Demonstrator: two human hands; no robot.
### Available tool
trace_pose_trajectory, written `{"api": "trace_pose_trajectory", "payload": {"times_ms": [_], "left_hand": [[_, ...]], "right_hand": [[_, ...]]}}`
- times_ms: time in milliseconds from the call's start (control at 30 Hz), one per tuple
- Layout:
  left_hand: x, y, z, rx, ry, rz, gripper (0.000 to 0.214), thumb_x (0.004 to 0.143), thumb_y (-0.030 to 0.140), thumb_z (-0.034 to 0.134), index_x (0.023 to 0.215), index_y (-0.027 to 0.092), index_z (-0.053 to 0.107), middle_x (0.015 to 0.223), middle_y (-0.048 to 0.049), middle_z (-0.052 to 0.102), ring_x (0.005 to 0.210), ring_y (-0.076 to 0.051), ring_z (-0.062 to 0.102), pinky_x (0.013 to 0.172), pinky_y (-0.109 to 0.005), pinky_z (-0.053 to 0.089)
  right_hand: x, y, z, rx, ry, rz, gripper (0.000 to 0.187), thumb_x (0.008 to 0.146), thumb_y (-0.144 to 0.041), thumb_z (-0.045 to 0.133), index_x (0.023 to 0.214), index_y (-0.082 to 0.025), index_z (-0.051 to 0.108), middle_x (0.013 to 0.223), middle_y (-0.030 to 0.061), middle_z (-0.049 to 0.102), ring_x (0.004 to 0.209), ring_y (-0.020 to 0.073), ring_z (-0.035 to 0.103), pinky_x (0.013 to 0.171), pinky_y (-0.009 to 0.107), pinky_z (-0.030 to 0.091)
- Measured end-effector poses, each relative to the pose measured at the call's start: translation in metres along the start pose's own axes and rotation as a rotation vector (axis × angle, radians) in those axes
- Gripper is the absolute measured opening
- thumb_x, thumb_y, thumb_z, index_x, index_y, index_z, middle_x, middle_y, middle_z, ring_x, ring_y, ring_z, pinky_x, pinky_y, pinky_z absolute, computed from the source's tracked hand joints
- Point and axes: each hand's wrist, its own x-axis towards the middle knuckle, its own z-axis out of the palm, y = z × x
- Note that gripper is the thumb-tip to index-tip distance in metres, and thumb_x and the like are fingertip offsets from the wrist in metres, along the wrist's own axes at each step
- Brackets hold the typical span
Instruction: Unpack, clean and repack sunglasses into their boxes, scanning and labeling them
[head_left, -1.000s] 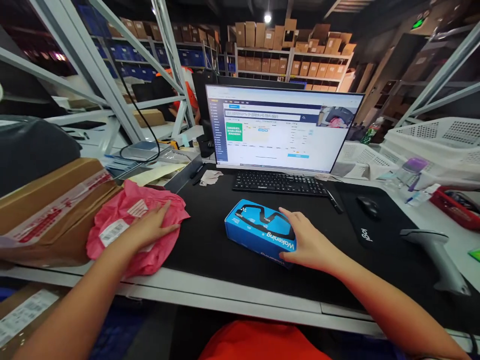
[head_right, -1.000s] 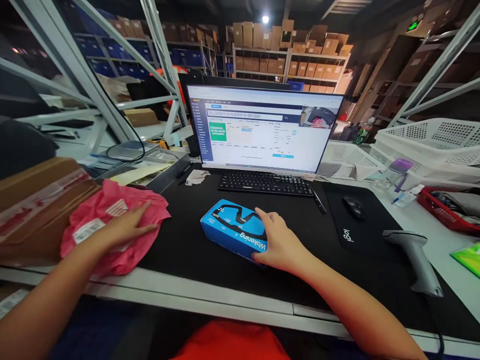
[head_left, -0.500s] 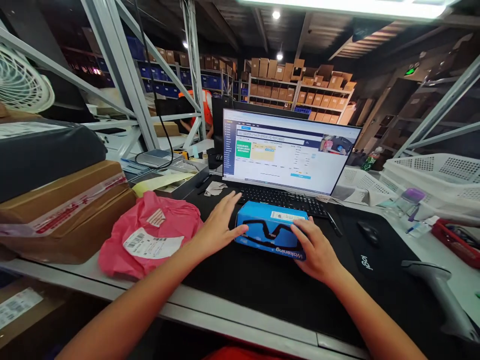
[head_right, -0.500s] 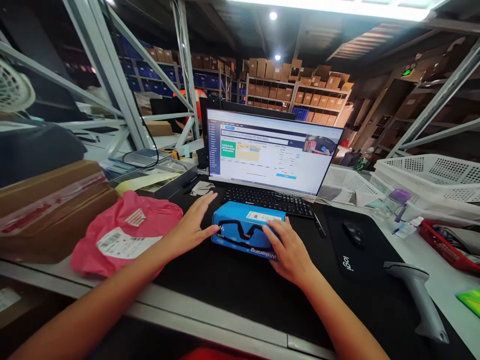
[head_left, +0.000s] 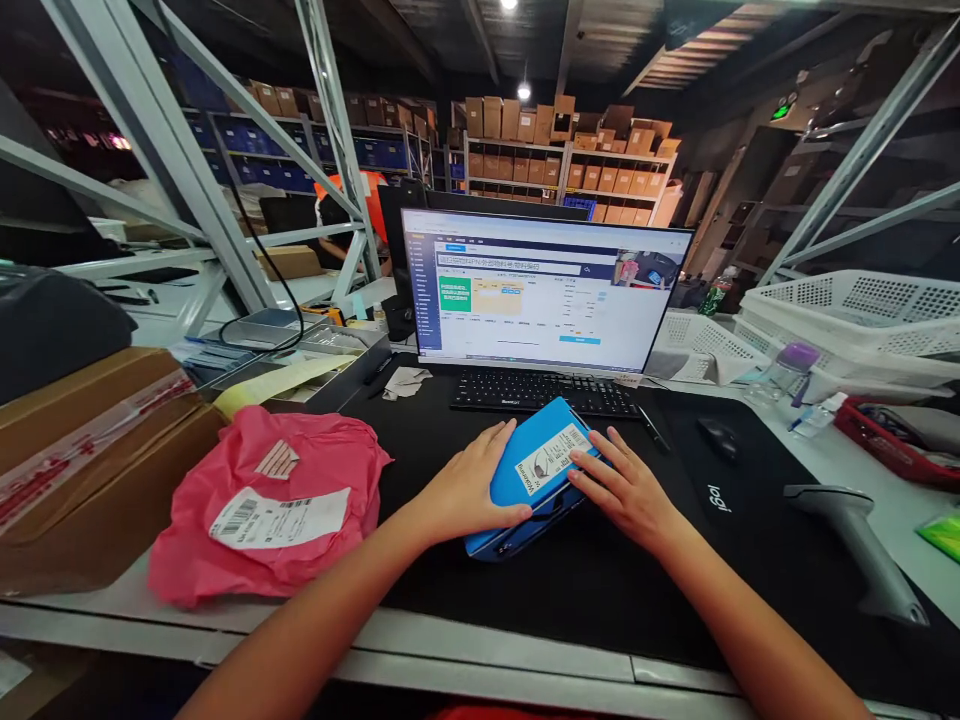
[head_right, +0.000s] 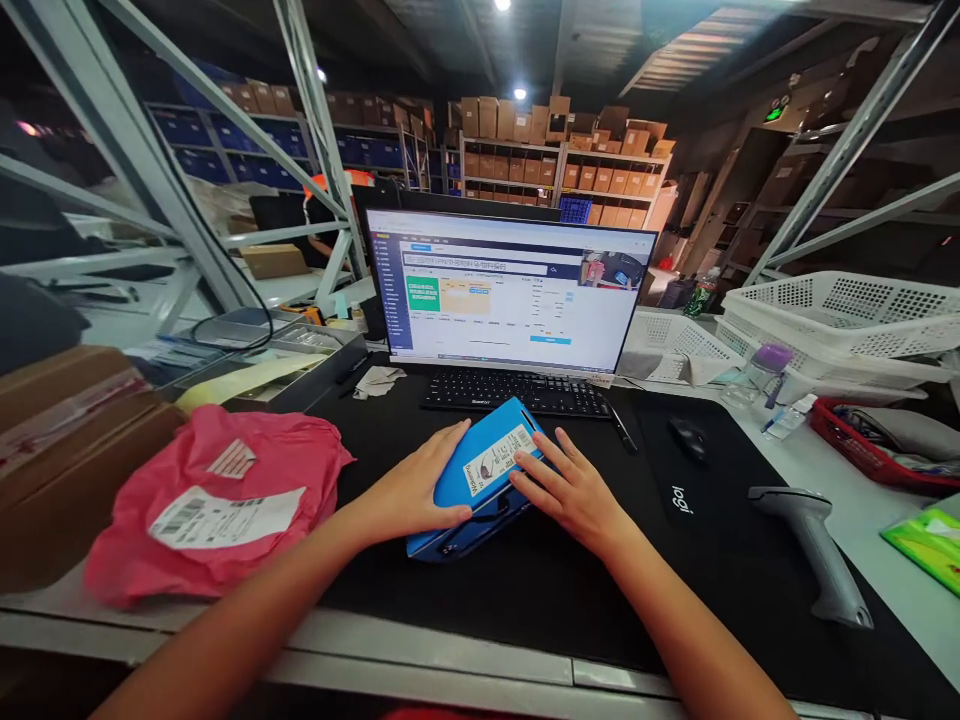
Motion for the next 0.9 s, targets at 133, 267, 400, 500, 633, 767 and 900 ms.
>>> {"api": "trace_pose_trajectory", "payload": {"times_ms": [133,267,400,500,633,767,900], "left_hand": [[-0.002,-0.005,0.003,0.05,0.015,-0.025,0.123,0.071,0.059,0.077,0.161,0.028,0.0,0.166,-0.0171,0.017,0.151,-0.04,0.023,0.12,-0.058,0.028],[-0.005,-0.014,-0.004,-0.004,-0.046,-0.061,0.139,0.06,0.06,0.084,0.161,0.028,-0.007,0.167,-0.0194,0.01,0.151,-0.044,0.02,0.118,-0.061,0.03],[-0.007,-0.024,-0.008,-0.189,-0.004,-0.038,0.128,0.06,0.051,0.085,0.16,0.025,0.009,0.161,-0.018,0.028,0.145,-0.04,0.034,0.118,-0.056,0.033],[-0.005,-0.036,-0.005,-0.379,0.114,-0.054,0.115,0.059,0.051,0.085,0.155,0.023,0.028,0.156,-0.0162,0.04,0.14,-0.04,0.042,0.117,-0.054,0.035],[-0.001,-0.05,0.001,-0.95,0.213,-0.216,0.101,0.065,0.063,0.075,0.147,0.018,0.038,0.145,-0.0192,0.053,0.128,-0.043,0.055,0.102,-0.054,0.05],[0.0,-0.048,-0.002,-1.386,0.294,-0.381,0.079,0.076,0.067,0.058,0.137,0.017,0.052,0.126,-0.0168,0.069,0.116,-0.04,0.065,0.093,-0.055,0.056],[-0.002,-0.038,-0.008,-1.644,0.387,-0.45,0.071,0.081,0.067,0.049,0.133,0.019,0.056,0.126,-0.0112,0.07,0.122,-0.036,0.063,0.1,-0.053,0.054]], "right_hand": [[-0.009,0.002,0.011,0.067,-0.043,0.099,0.044,0.098,-0.013,0.051,0.13,-0.041,0.06,0.135,-0.0022,0.066,0.139,0.0231,0.051,0.119,0.061,0.036],[-0.027,0.0,0.03,0.118,-0.124,0.209,0.035,0.098,-0.022,0.055,0.116,-0.051,0.065,0.112,-0.0062,0.074,0.119,0.0228,0.066,0.114,0.066,0.04],[-0.043,-0.003,0.058,0.065,-0.023,0.426,0.012,0.085,-0.045,0.067,0.096,-0.05,0.069,0.083,-0.0019,0.07,0.096,0.0272,0.071,0.103,0.068,0.049],[-0.044,0.003,0.063,-0.042,0.21,0.552,0.013,0.08,-0.05,0.066,0.09,-0.043,0.067,0.074,0.0025,0.066,0.092,0.0336,0.069,0.097,0.075,0.046],[-0.027,0.021,0.032,-0.119,0.346,0.591,0.016,0.095,-0.038,0.049,0.096,-0.034,0.065,0.104,0.0043,0.073,0.124,0.034,0.059,0.11,0.075,0.034],[-0.01,0.035,0.0,-0.01,0.254,0.541,0.032,0.104,-0.028,0.035,0.108,-0.029,0.067,0.13,0.0008,0.069,0.14,0.0255,0.049,0.119,0.064,0.031],[-0.006,0.049,-0.013,0.103,0.184,0.53,0.041,0.106,-0.028,0.029,0.129,-0.029,0.063,0.141,0.0019,0.062,0.141,0.0228,0.049,0.121,0.059,0.032]]}}
